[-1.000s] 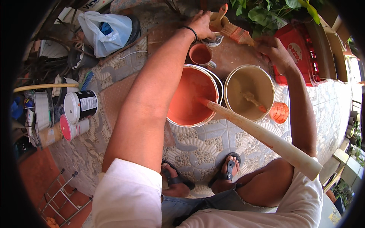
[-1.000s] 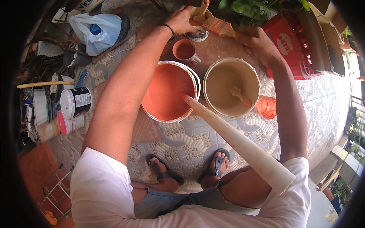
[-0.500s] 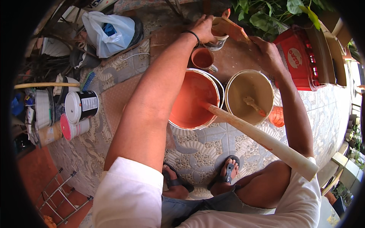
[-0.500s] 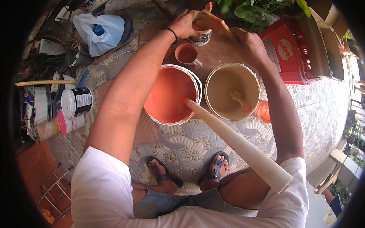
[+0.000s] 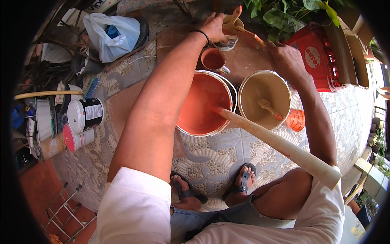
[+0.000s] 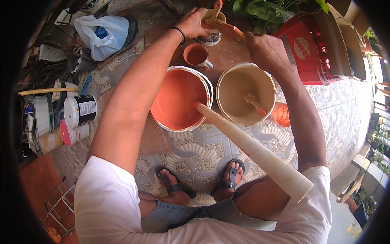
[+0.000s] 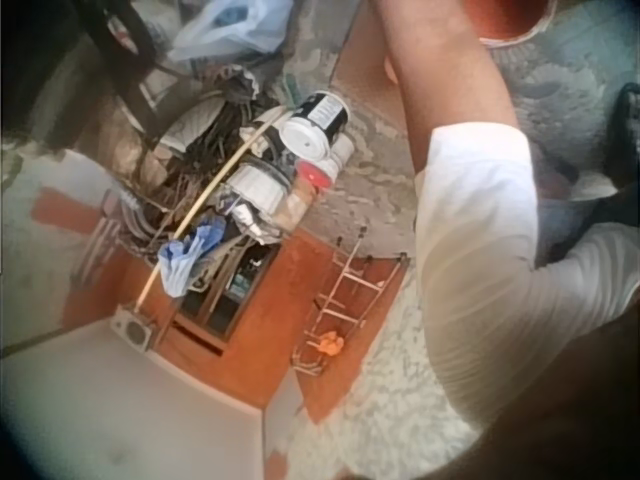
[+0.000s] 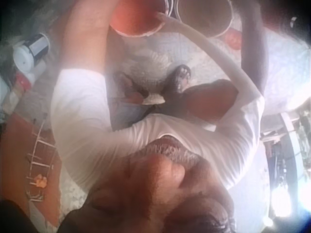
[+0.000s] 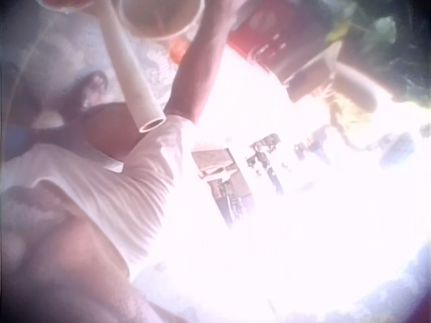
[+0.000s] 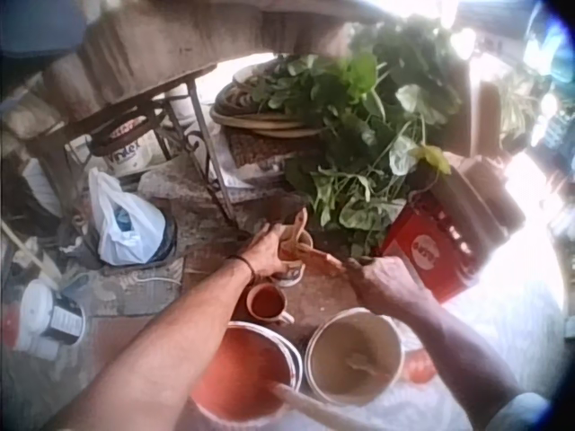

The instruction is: The person sits on the floor, opens a pink paint container, and uses a brush to transfer orange paint into a small cup. They then stand, walk to a ladder, and fold an orange cloth.

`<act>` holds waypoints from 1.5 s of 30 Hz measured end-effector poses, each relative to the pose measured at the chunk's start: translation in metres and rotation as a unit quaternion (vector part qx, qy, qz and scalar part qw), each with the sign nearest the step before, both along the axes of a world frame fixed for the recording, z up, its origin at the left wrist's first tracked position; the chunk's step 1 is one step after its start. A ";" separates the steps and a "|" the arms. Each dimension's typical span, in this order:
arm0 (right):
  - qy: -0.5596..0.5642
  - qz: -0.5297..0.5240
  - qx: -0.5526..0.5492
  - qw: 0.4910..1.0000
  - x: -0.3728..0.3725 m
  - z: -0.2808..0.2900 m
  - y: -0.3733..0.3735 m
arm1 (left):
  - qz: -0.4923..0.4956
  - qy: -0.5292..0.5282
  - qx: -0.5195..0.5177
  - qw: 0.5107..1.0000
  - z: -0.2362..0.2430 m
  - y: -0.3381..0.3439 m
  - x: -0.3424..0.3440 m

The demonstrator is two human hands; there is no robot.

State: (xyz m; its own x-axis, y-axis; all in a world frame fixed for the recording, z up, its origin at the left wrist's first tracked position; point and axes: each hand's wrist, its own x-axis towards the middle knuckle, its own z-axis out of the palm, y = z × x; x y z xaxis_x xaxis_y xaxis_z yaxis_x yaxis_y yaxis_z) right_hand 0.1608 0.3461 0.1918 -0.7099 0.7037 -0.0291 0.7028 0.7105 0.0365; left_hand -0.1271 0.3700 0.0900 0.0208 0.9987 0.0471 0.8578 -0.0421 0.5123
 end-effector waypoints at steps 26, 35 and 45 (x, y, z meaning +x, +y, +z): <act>0.053 -0.002 0.019 0.998 -0.009 -0.008 -0.009 | -0.011 -0.033 -0.040 0.999 0.010 -0.001 0.000; 0.028 -0.005 0.027 0.999 0.000 -0.011 -0.006 | 0.006 -0.013 -0.010 1.000 0.005 -0.003 -0.002; 0.255 -0.092 -0.255 0.928 0.020 0.016 0.005 | 0.005 -0.014 -0.018 1.000 0.006 -0.004 -0.001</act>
